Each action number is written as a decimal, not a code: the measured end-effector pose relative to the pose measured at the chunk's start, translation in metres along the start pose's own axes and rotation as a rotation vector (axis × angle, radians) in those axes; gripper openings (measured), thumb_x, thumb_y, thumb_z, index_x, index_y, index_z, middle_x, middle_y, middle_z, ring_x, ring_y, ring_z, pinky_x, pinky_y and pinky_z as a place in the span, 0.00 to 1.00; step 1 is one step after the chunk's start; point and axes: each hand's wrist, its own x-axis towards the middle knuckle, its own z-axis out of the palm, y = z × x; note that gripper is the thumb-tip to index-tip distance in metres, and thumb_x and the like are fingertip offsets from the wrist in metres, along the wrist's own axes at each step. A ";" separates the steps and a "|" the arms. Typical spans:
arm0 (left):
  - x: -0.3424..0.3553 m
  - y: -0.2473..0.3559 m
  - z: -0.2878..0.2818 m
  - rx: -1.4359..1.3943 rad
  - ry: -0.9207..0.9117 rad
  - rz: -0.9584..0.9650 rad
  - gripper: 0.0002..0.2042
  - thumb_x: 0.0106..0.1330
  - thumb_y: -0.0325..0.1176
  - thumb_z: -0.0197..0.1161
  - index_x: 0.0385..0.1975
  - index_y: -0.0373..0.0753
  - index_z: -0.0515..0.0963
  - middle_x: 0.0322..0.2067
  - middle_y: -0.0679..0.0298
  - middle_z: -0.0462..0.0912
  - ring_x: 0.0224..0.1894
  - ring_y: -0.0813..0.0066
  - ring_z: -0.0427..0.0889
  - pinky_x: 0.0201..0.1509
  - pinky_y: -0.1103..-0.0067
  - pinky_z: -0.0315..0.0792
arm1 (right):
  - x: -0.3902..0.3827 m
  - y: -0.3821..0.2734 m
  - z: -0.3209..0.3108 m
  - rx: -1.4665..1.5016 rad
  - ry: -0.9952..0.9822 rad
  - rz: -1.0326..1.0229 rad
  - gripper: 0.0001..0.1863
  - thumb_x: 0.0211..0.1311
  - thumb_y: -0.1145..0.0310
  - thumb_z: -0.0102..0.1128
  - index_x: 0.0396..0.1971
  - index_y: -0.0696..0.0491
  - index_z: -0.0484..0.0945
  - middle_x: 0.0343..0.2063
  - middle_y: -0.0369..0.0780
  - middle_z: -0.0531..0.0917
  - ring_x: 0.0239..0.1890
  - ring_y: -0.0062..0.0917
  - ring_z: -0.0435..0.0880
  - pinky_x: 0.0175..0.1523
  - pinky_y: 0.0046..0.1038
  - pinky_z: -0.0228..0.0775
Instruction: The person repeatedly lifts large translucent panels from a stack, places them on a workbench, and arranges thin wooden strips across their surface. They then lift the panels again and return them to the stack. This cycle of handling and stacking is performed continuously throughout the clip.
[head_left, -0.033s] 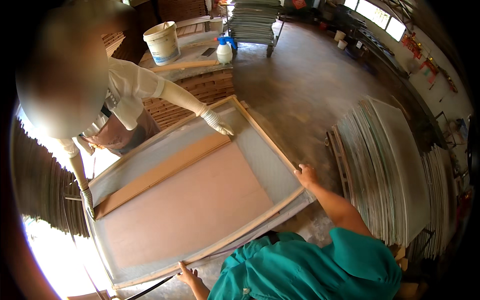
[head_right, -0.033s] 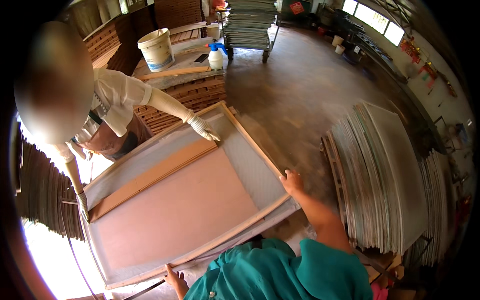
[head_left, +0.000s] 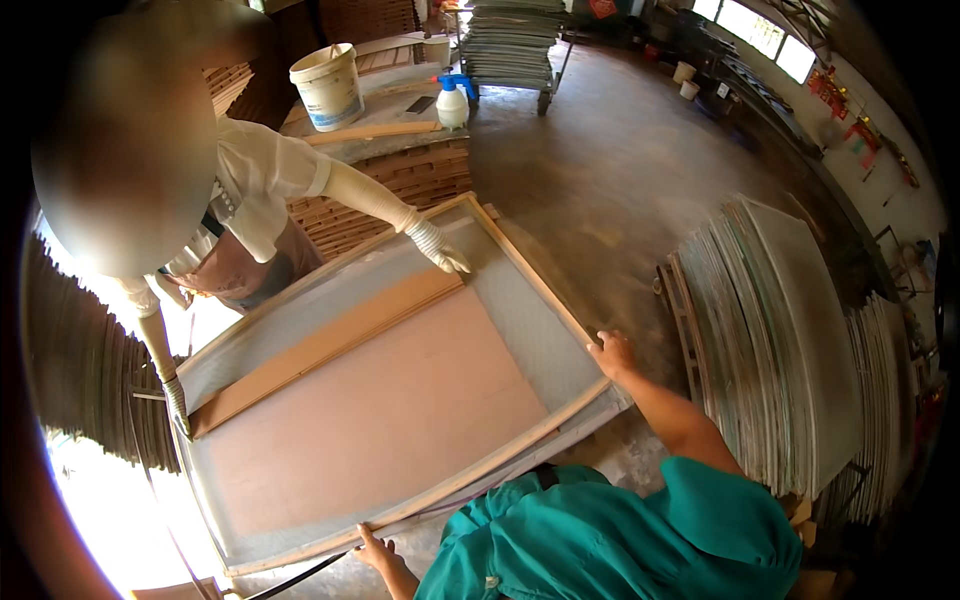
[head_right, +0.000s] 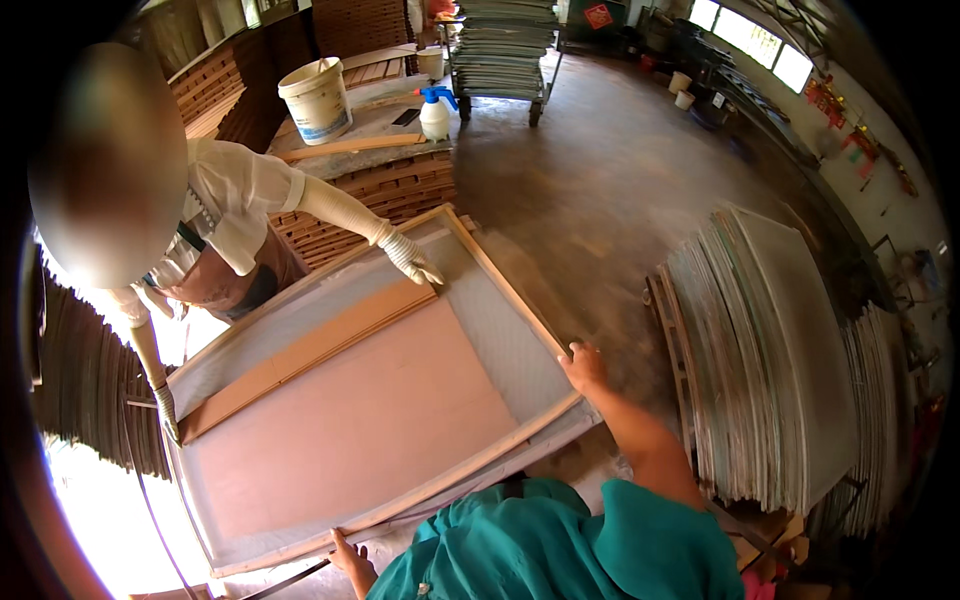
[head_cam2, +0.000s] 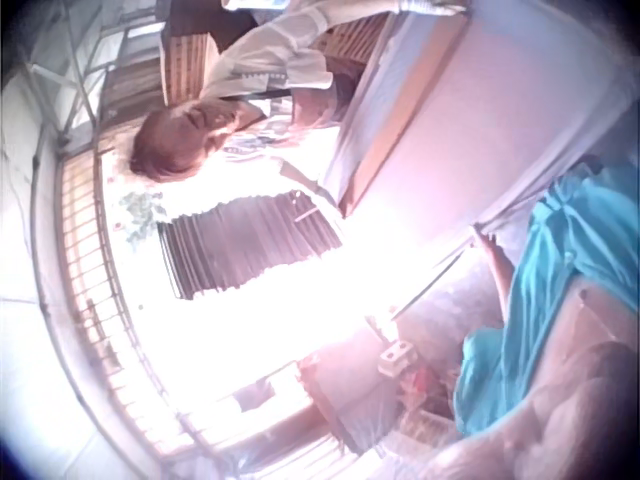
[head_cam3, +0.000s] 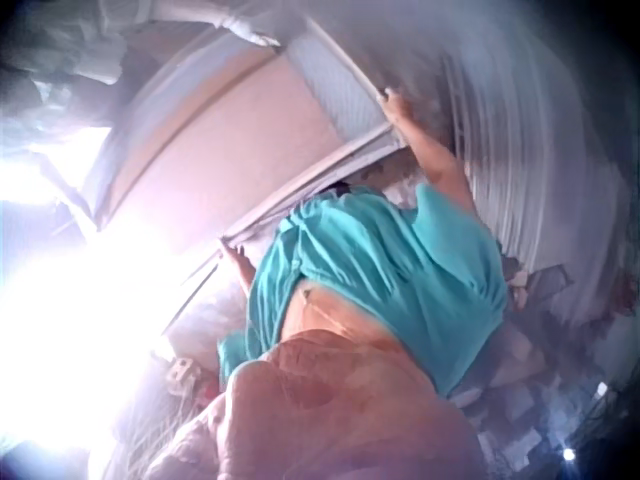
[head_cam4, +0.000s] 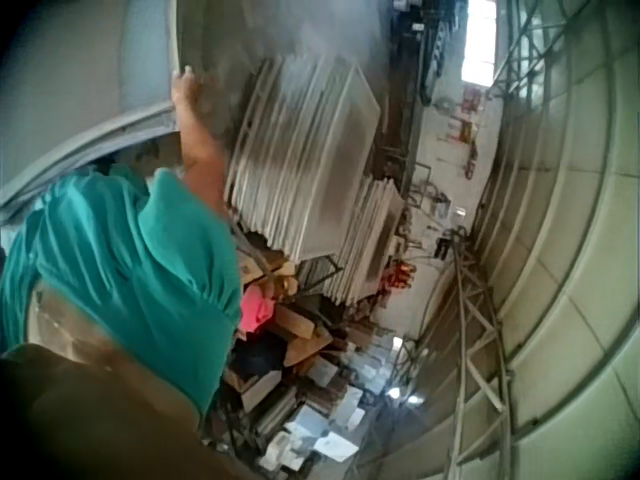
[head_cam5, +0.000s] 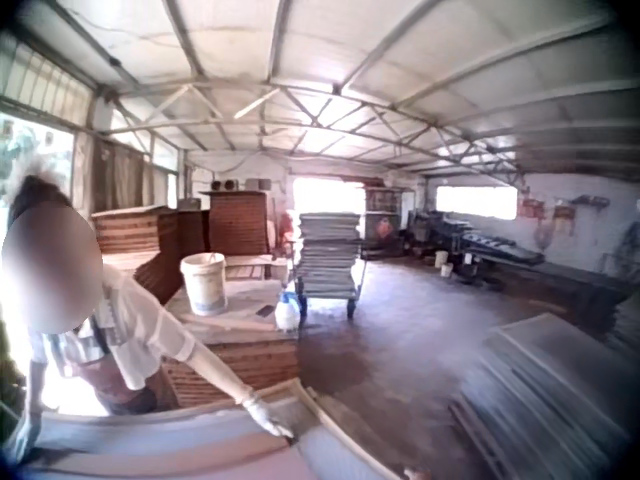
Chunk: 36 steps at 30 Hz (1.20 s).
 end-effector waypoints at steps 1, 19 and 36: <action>0.002 -0.001 0.003 -0.013 0.023 0.021 0.38 0.53 0.51 0.67 0.58 0.41 0.55 0.47 0.59 0.70 0.42 0.64 0.70 0.36 0.63 0.69 | 0.002 -0.006 -0.001 0.026 -0.018 -0.009 0.25 0.54 0.52 0.57 0.45 0.55 0.75 0.47 0.48 0.75 0.50 0.41 0.73 0.54 0.38 0.65; 0.025 -0.021 0.019 0.263 0.532 0.170 0.25 0.46 0.46 0.70 0.32 0.25 0.80 0.33 0.47 0.82 0.35 0.58 0.82 0.43 0.69 0.74 | 0.079 0.032 0.052 0.337 -0.294 -0.205 0.23 0.43 0.54 0.67 0.15 0.63 0.73 0.12 0.43 0.73 0.19 0.26 0.73 0.25 0.36 0.63; 0.005 -0.003 0.016 -0.406 0.093 -0.284 0.10 0.55 0.42 0.67 0.27 0.45 0.75 0.22 0.68 0.73 0.23 0.71 0.72 0.28 0.71 0.66 | 0.098 0.033 0.055 0.416 -0.391 -0.147 0.19 0.54 0.59 0.62 0.25 0.63 0.74 0.23 0.38 0.76 0.27 0.23 0.74 0.32 0.31 0.66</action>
